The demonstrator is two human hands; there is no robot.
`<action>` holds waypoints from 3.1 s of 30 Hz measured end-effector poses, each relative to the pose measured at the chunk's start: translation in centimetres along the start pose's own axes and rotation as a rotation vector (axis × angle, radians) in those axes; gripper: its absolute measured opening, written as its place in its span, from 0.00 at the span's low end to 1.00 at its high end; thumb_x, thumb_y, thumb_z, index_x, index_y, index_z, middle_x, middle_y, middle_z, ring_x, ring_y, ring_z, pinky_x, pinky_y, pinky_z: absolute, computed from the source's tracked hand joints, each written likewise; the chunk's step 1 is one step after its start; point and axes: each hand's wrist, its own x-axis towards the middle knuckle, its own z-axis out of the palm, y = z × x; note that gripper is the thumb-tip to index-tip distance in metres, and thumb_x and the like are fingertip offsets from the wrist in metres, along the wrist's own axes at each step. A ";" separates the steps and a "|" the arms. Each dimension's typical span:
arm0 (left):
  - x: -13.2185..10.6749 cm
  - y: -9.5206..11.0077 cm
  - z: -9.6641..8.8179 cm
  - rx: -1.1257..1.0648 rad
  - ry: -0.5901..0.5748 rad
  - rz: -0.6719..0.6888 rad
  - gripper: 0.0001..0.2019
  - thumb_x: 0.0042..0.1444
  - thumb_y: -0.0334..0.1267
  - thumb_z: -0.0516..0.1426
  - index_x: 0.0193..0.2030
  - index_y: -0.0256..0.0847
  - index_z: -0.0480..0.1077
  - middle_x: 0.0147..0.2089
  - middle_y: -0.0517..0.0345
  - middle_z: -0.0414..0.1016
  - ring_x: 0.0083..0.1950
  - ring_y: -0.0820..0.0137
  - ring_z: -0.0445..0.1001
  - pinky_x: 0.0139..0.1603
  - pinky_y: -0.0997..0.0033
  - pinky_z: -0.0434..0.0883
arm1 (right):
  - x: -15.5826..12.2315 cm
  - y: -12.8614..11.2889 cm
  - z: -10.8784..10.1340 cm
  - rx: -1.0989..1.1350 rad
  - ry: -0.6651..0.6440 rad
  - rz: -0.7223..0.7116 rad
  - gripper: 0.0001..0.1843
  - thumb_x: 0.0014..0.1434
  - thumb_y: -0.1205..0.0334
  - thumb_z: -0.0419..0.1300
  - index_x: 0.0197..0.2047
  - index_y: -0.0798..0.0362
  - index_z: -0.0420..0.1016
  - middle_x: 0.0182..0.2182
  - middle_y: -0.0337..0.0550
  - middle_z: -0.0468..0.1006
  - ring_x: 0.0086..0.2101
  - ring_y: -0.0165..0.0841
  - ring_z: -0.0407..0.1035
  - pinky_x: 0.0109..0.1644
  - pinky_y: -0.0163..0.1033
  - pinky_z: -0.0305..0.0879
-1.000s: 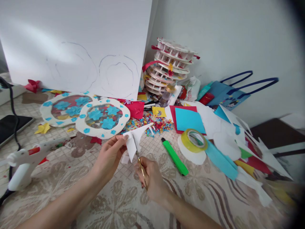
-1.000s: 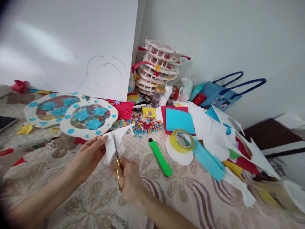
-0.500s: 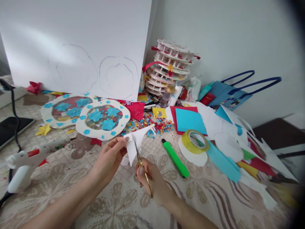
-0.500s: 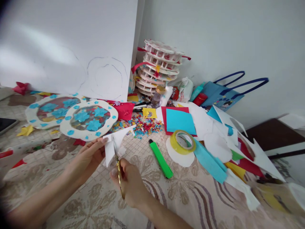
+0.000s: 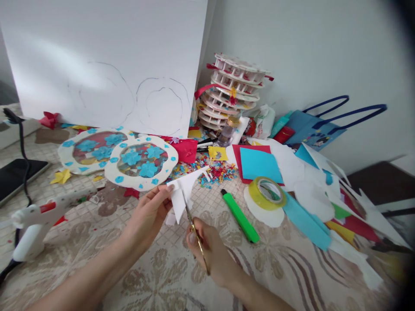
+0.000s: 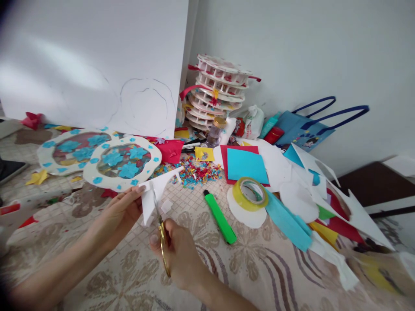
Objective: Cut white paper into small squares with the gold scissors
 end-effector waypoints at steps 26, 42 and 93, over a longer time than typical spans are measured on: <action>-0.6 -1.6 0.0 0.048 -0.028 -0.075 0.06 0.51 0.34 0.63 0.27 0.38 0.70 0.28 0.64 0.73 0.30 0.77 0.69 0.33 0.79 0.69 | 1.2 1.6 -1.1 -0.099 0.055 0.016 0.29 0.59 0.33 0.42 0.25 0.51 0.58 0.16 0.33 0.58 0.17 0.25 0.52 0.20 0.32 0.43; -0.3 -1.8 -0.3 0.118 -0.049 -0.095 0.06 0.50 0.34 0.63 0.26 0.39 0.70 0.28 0.62 0.72 0.31 0.74 0.69 0.33 0.77 0.69 | 1.2 1.0 -0.6 -0.072 0.162 0.053 0.23 0.57 0.42 0.52 0.21 0.52 0.59 0.15 0.32 0.56 0.17 0.25 0.50 0.19 0.31 0.42; -1.6 -1.6 0.0 0.468 -0.276 -0.101 0.07 0.52 0.40 0.62 0.30 0.40 0.71 0.29 0.59 0.73 0.31 0.71 0.68 0.34 0.73 0.64 | 1.0 0.9 -1.9 0.593 0.205 -0.092 0.15 0.58 0.48 0.57 0.34 0.53 0.67 0.21 0.33 0.63 0.22 0.27 0.58 0.27 0.32 0.53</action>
